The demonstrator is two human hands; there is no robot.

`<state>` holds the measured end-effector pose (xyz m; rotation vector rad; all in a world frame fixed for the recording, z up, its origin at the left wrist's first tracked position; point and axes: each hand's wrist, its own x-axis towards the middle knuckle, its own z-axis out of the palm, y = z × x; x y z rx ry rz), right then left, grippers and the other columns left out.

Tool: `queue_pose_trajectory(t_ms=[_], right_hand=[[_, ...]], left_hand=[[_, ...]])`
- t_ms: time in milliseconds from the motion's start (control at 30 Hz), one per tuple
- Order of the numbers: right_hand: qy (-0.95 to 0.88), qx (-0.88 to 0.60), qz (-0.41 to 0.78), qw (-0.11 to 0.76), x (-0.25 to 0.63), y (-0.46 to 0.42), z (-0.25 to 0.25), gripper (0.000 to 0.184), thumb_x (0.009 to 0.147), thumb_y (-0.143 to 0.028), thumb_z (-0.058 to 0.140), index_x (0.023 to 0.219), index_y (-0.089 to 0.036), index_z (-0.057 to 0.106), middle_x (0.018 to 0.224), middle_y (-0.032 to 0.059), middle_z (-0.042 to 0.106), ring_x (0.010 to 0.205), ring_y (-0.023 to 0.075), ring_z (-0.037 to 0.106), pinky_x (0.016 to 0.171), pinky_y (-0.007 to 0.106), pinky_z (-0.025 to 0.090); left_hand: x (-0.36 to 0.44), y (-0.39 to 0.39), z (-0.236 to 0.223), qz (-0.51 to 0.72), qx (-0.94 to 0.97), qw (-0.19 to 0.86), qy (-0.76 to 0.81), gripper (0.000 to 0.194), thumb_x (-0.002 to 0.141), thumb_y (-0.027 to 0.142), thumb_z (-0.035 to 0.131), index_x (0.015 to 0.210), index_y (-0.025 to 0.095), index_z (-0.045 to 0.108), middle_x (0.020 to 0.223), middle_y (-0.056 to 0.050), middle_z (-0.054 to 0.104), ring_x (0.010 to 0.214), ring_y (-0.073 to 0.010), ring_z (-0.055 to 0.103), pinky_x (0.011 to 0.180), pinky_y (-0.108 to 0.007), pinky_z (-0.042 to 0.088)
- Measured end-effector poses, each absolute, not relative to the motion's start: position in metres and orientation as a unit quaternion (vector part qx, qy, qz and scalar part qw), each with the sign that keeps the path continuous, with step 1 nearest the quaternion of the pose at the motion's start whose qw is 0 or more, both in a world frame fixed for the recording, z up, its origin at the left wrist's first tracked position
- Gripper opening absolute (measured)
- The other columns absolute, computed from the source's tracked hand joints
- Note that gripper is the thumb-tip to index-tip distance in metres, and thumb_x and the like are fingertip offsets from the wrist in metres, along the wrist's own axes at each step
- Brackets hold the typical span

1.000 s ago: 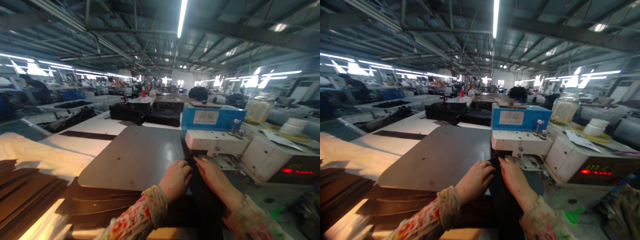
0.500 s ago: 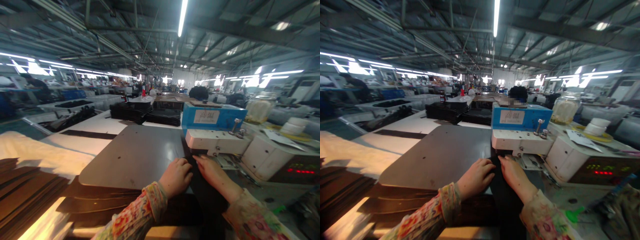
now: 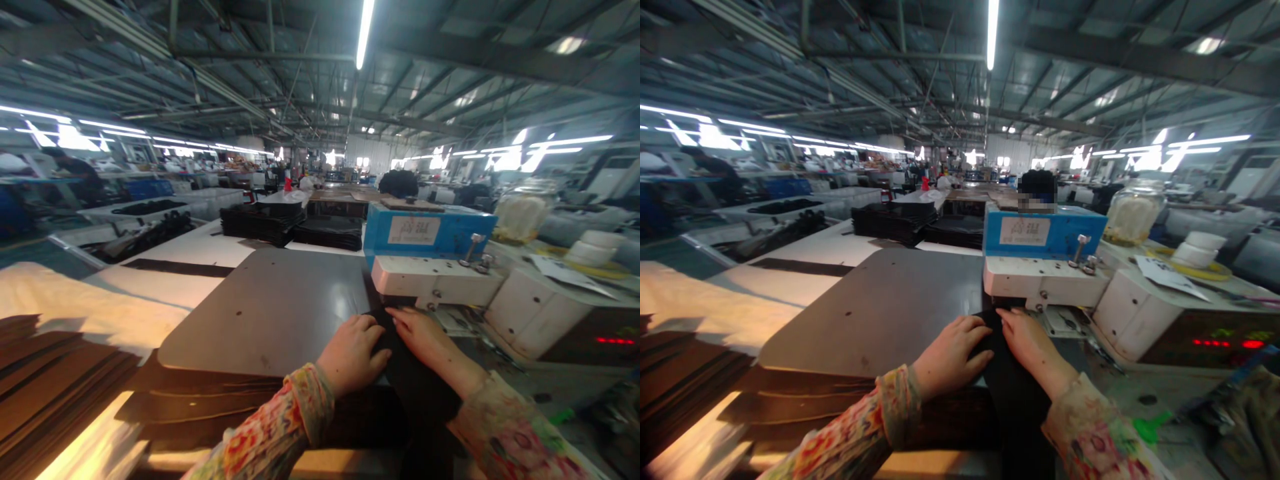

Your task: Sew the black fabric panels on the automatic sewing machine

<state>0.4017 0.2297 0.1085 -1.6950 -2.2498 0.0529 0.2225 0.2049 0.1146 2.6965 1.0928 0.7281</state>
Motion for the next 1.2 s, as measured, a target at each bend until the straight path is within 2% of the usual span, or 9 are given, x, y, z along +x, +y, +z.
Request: queue_pose_trajectory(t_ms=[500,1200], right_hand=[[-0.784,-0.591,0.034,0.184,0.401,0.229,0.111,0.036,0.083,-0.016,0.036,0.112,-0.012,0.057,0.108,0.0121,0.06,0.1,0.0198,0.056,0.089,0.031,0.041],[-0.76,-0.623,-0.031,0.182,0.393,0.227,0.111,0.029,0.084,-0.02,0.039,0.103,-0.016,0.061,0.1,0.0078,0.064,0.089,0.0185,0.059,0.078,0.028,0.044]], left_hand=[[0.223,0.204,0.116,0.237,0.899,0.07,0.362,0.036,0.08,0.037,0.051,0.109,0.016,0.055,0.106,-0.007,0.053,0.099,-0.0211,0.047,0.09,-0.034,0.04],[0.223,0.214,0.112,0.233,0.906,0.058,0.35,0.028,0.086,0.026,0.041,0.109,0.017,0.055,0.109,-0.007,0.054,0.101,-0.0192,0.047,0.091,-0.034,0.04]])
